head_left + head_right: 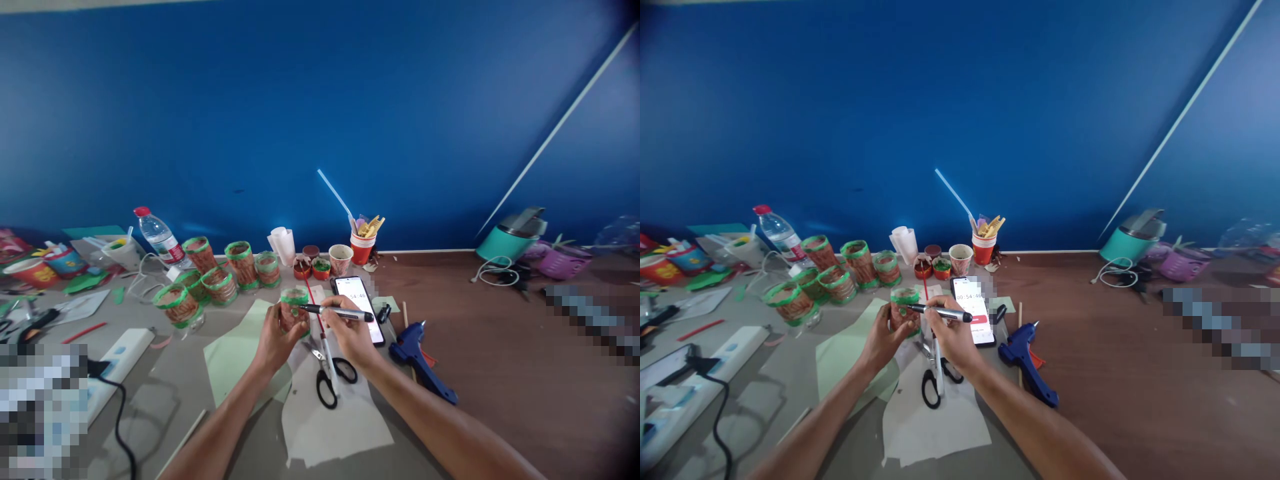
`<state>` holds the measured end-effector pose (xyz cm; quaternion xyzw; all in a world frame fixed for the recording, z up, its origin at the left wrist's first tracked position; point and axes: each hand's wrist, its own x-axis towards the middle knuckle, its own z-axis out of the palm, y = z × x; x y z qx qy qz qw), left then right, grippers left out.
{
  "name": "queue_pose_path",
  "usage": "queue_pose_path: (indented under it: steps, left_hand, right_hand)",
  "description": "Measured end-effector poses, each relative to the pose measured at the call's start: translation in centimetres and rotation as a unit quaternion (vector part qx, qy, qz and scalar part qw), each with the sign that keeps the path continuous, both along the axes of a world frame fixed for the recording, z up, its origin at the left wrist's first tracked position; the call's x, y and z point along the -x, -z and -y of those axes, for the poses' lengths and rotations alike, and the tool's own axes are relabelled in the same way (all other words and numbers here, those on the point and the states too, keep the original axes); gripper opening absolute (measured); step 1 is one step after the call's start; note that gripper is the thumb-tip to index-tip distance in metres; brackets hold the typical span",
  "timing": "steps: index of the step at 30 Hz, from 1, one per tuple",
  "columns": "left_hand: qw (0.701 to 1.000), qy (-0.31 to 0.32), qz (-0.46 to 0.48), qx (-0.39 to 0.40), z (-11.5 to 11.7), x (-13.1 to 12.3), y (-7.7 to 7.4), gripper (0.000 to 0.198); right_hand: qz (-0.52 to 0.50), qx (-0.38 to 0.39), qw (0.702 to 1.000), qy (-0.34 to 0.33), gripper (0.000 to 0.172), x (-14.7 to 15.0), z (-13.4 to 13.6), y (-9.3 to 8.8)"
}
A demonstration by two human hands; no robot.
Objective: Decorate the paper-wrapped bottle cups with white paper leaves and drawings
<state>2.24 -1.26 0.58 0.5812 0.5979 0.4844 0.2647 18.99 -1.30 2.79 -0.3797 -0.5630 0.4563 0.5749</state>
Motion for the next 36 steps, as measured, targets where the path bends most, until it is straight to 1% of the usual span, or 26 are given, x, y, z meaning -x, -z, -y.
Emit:
queue_pose_path:
  steps: [5, 13, 19, 23, 26, 32, 36]
  left_hand:
    - [1.000, 0.002, 0.006, 0.003, 0.1, -0.2, -0.4, 0.037]
    - [1.000, -0.002, 0.013, 0.002, 0.2, -0.2, -0.6, 0.035]
    - [0.998, 0.015, 0.044, 0.030, 0.3, -0.2, -1.1, 0.033]
    - [0.999, 0.015, 0.032, 0.017, 0.2, -0.2, -0.9, 0.033]
    - [0.999, 0.009, 0.022, 0.022, 0.2, -0.2, -0.6, 0.035]
    - [1.000, 0.002, -0.008, 0.010, 0.2, -0.2, -0.2, 0.037]
    - [1.000, 0.002, -0.016, 0.008, 0.3, -0.3, -0.1, 0.038]
  right_hand:
    - [0.010, -0.009, 1.000, -0.006, 0.019, 0.0, 0.1, -0.1]
    - [0.028, -0.010, 0.999, 0.013, 0.018, -0.1, -0.1, -0.4]
    - [0.037, -0.008, 0.998, 0.046, 0.015, -0.3, -0.2, -0.5]
    - [0.009, -0.001, 1.000, 0.020, 0.017, -0.1, 0.1, -0.8]
    - [0.000, -0.001, 1.000, 0.001, 0.018, 0.0, 0.3, -0.7]
    - [0.005, -0.004, 1.000, -0.006, 0.020, 0.1, 0.3, -0.2]
    - [0.023, -0.014, 1.000, -0.007, 0.019, 0.2, 0.5, -0.4]
